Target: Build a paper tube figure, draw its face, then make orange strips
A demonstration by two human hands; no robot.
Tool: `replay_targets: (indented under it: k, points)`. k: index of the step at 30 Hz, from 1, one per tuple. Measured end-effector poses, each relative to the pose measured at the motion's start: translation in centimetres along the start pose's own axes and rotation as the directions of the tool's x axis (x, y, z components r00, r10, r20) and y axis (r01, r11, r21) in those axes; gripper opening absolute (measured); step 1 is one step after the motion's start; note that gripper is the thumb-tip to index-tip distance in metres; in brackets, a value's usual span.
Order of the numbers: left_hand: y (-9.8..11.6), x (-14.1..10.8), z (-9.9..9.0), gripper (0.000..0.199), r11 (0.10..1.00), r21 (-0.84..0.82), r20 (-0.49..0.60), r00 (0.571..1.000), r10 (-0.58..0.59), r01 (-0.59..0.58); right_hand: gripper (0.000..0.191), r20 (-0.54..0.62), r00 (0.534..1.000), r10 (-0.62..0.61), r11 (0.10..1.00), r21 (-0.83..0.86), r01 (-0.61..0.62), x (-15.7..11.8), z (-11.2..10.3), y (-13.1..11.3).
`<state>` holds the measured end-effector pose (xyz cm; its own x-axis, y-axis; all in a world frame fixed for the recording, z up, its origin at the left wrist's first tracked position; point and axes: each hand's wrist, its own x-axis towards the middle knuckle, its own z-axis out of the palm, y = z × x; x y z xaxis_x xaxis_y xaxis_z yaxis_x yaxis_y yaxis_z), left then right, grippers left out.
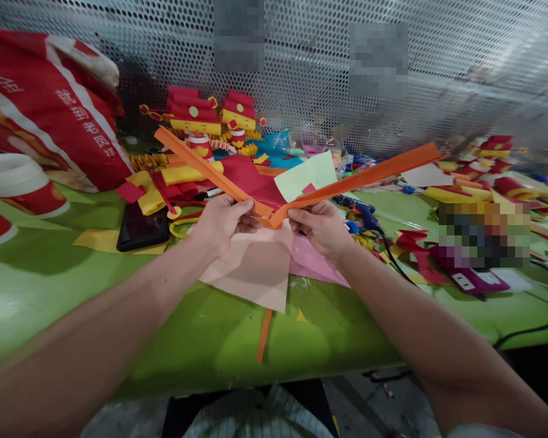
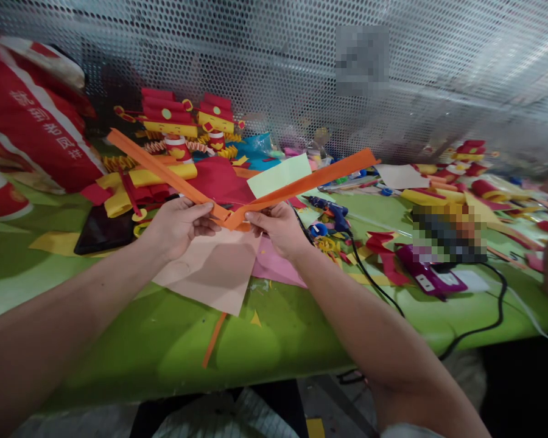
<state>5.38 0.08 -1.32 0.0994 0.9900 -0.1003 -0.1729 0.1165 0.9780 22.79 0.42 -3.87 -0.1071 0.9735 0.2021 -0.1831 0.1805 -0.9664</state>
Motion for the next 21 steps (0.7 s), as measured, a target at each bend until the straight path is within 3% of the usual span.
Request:
replay_targets:
  k: [12, 21]
  points:
    - [-0.18, -0.46, 0.34, 0.013, 0.993, 0.104, 0.034, 0.998, 0.054, -0.057, 0.024, -0.006, 1.000, -0.012, 1.000, -0.029, 0.012, 0.01, -0.01, 0.18]
    - [-0.09, -0.84, 0.51, 0.010, 0.991, 0.125, 0.042, 0.998, 0.039, -0.044, 0.016, -0.106, 0.992, -0.068, 0.994, -0.088, 0.058, -0.30, 0.79, 0.24]
